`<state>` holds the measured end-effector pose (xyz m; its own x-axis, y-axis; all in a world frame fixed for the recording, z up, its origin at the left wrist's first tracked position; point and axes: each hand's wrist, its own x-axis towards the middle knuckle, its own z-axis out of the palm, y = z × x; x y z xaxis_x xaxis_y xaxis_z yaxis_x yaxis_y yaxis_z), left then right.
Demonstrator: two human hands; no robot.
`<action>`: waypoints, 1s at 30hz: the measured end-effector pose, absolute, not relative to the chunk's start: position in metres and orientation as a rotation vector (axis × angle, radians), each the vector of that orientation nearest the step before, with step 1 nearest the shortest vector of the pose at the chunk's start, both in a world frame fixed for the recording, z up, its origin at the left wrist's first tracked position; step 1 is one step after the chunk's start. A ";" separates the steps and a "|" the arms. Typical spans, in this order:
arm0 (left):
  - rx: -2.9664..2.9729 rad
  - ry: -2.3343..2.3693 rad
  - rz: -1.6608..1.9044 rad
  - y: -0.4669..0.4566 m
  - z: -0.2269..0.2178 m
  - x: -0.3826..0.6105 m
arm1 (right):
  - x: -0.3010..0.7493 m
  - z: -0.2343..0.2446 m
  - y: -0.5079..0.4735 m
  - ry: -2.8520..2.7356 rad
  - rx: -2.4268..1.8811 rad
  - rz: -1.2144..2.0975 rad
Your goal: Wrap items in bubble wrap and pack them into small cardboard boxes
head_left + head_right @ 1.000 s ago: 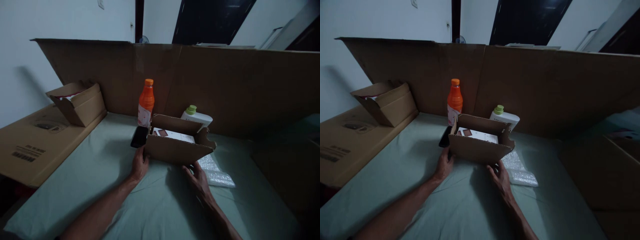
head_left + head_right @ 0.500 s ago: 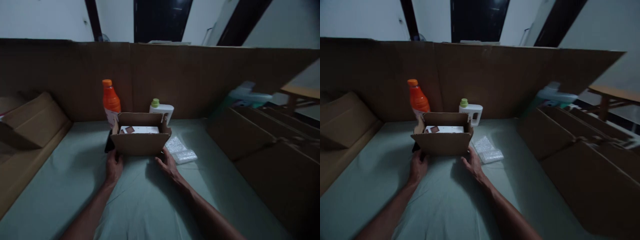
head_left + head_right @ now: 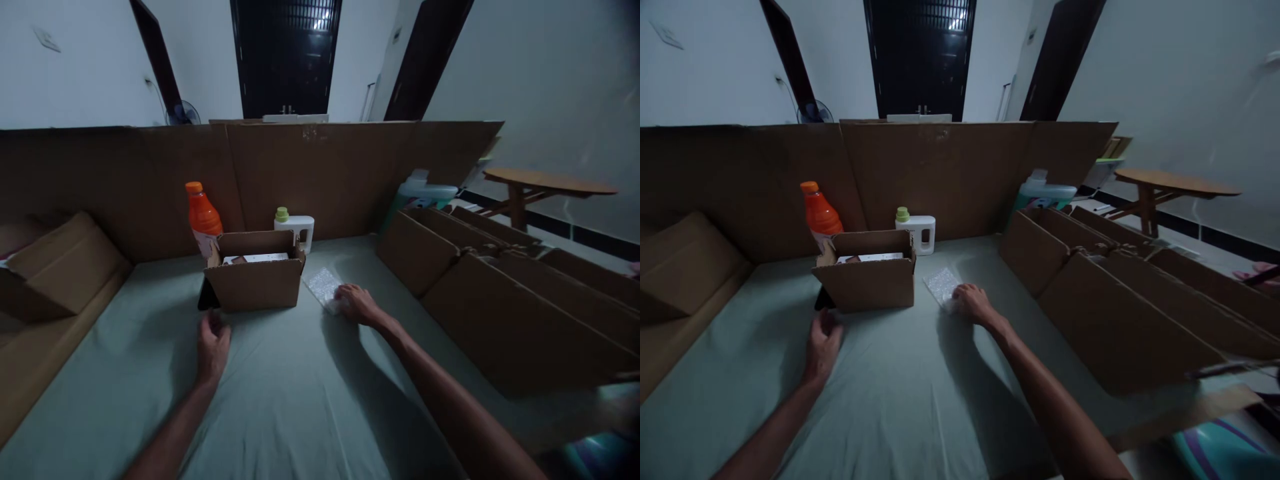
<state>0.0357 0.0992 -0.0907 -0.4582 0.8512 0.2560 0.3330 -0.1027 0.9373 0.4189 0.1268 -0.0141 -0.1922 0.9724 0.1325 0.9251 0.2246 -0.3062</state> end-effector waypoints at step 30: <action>1.968 1.290 0.810 -0.038 -0.058 0.121 | 0.342 -0.057 -0.055 -2.076 -1.259 0.361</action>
